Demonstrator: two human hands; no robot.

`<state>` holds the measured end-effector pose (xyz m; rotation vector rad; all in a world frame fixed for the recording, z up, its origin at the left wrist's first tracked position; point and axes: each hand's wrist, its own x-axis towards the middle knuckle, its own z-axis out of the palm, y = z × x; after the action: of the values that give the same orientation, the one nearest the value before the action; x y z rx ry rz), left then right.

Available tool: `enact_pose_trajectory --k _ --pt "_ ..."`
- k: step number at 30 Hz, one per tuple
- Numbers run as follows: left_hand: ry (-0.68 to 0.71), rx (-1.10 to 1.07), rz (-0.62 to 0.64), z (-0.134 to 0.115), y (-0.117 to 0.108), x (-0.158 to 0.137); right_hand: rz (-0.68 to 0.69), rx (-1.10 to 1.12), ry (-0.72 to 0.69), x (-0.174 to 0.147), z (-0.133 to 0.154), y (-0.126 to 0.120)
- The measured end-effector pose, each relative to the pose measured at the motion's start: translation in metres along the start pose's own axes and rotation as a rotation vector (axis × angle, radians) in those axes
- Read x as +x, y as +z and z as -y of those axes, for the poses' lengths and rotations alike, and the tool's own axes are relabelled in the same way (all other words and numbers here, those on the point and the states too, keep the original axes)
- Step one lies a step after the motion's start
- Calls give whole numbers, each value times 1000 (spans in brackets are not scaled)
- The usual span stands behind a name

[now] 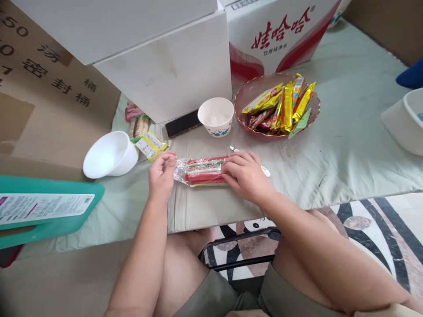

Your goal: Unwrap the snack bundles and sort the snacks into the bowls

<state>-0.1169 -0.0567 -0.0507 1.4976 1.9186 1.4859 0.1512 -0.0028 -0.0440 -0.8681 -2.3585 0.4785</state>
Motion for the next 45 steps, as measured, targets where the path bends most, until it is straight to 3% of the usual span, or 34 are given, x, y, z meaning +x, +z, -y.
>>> enact_pose_trajectory --k 2,7,9,11,13,16,18,20,22,24,26,28,30,34,39,45 --pt "-15 -62 -8 -3 -4 -1 -52 -28 12 -1 4 -3" --pt "125 116 214 -13 -9 -12 -159 -61 -81 -6 17 -11" --pt "113 94 159 -17 -9 -16 -149 -44 -144 -9 23 -13" --pt "71 -53 24 -20 -9 -17 -99 -17 -211 -12 28 -16" --pt "12 -263 -77 -22 -12 -17 31 -6 -240 -15 33 -21" --pt "-180 -427 -8 -23 -19 -15 401 -80 -158 -17 38 -27" --pt "-326 -262 27 -23 -23 -14 619 -181 -74 -15 41 -28" --pt "-409 44 5 -23 -27 -14 703 -263 -2 -12 43 -25" --pt "-458 310 70 -28 -31 -15 668 -318 77 -8 46 -20" --pt "-512 447 249 -37 -35 -18 578 -328 147 -4 47 -14" --pt "-543 474 439 -45 -37 -24 463 -268 151 0 47 -6" --pt "-509 458 555 -50 -35 -31 353 -131 69 1 46 1" --pt "-445 387 558 -48 -30 -35 279 20 -57 1 45 8" --pt "-466 -38 363 -37 -16 -36 220 41 -197 2 45 22" --pt "-617 -635 293 -38 1 -25 236 -159 -45 16 37 27" --pt "-637 -1098 269 -56 12 -15 207 -77 87 31 30 13"
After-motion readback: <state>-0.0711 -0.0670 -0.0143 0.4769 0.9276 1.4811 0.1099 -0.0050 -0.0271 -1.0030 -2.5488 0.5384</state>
